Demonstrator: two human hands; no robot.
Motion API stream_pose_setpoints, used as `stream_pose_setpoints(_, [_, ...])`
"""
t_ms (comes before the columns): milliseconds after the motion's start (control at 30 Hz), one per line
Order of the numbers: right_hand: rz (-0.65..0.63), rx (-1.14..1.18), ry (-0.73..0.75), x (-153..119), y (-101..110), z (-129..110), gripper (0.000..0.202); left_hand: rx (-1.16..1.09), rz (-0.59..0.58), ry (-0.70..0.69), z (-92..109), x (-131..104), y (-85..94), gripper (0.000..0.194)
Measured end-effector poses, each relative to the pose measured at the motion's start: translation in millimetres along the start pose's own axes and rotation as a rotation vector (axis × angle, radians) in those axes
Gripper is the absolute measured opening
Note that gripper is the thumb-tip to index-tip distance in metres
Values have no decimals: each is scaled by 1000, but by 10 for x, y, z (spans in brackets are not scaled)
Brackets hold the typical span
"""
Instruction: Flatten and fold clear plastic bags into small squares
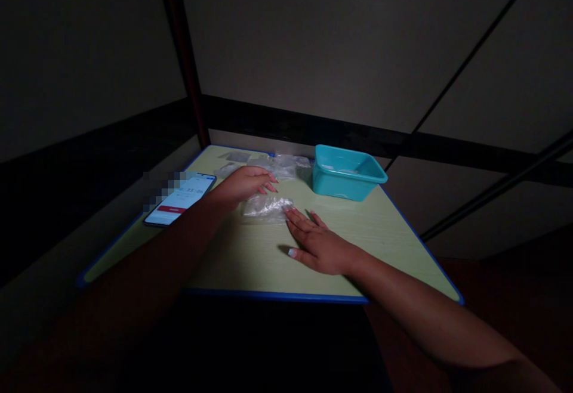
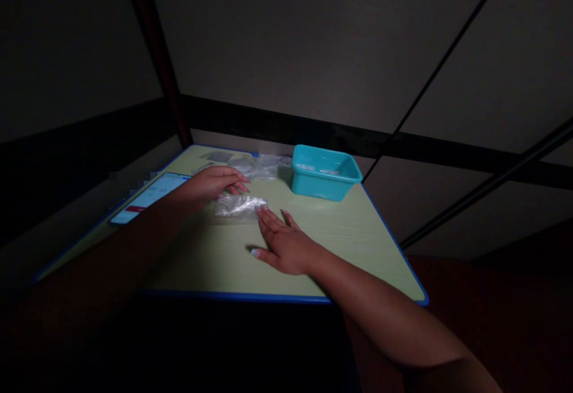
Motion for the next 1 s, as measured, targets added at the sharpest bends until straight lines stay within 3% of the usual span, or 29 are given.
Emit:
stream_pose_setpoints(233, [57, 76, 26, 28, -27, 63, 59, 33, -126, 67, -139, 59, -13, 13])
stream_pose_setpoints(467, [61, 136, 37, 47, -33, 86, 58, 151, 49, 5, -229, 94, 63, 12])
stream_pose_setpoints(800, [66, 142, 35, 90, -22, 70, 59, 707, 64, -206, -177, 63, 20, 15])
stream_pose_setpoints(1000, [69, 103, 26, 117, -41, 59, 61, 802, 50, -214, -220, 90, 14, 23])
Point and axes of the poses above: each hand's wrist, its own x-axis towards the middle knuckle, its own y-axis out of the back of the hand, z = x × y, the point moved 3 cm from there along x, towards the middle knuckle, and after that the axes turned 5 degrees about -y, right-handed, at the moved point
